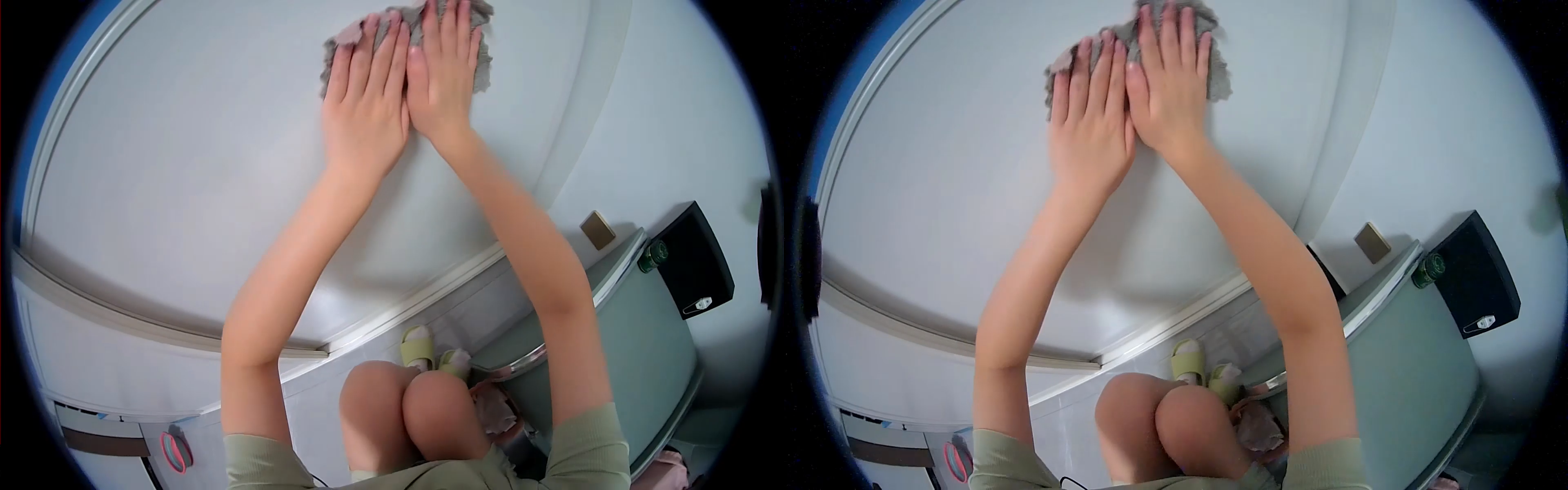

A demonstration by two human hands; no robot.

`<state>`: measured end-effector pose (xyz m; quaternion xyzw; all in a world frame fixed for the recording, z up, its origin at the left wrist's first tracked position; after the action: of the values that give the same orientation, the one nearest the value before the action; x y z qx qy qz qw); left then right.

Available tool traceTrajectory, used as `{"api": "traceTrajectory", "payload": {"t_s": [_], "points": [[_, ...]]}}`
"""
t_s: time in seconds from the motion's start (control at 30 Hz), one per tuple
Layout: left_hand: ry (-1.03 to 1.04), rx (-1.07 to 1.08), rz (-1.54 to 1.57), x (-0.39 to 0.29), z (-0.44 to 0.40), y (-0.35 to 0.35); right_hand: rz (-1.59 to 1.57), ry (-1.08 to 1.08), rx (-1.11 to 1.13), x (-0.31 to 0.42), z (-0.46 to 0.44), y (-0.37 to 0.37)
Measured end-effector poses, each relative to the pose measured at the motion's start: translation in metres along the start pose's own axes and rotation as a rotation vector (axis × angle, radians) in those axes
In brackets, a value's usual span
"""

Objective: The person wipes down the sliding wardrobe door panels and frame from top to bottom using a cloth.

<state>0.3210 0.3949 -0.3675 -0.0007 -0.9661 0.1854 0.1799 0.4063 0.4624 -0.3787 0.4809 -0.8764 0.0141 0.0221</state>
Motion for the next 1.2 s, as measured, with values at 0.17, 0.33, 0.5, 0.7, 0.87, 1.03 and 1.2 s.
{"api": "traceTrajectory", "payload": {"t_s": [0.17,0.33,0.5,0.7,0.87,1.03,1.2], "points": [[-0.071,0.213,-0.049,-0.003,0.075,0.0,-0.013,-0.137,0.213,0.025,0.056,0.005],[0.086,0.437,-0.012,-0.024,0.195,0.031,-0.005,-0.035,0.418,0.031,0.192,0.004],[0.089,0.488,0.038,-0.02,0.185,0.018,-0.025,-0.009,0.573,0.031,0.182,-0.008],[-0.14,0.133,0.006,0.031,0.066,-0.038,-0.128,-0.161,0.215,0.058,0.024,0.008],[-0.205,0.002,-0.171,0.068,0.055,-0.058,-0.157,-0.198,0.141,0.107,-0.017,0.029],[-0.216,0.193,-0.145,0.054,0.131,-0.039,-0.07,-0.256,0.326,0.114,0.053,0.032],[-0.187,0.332,-0.061,0.026,0.222,-0.011,-0.032,-0.213,0.569,0.111,0.161,0.027]]}}
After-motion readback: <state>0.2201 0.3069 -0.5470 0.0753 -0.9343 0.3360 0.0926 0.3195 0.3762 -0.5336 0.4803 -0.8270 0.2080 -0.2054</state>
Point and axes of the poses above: each hand's wrist, its own z-axis away from the middle knuckle, its own y-axis out of the palm, x = y × z, the point moved 3 cm from there along -z, towards the middle knuckle, and after that the axes turned 5 degrees about -y, right-handed, at the moved point
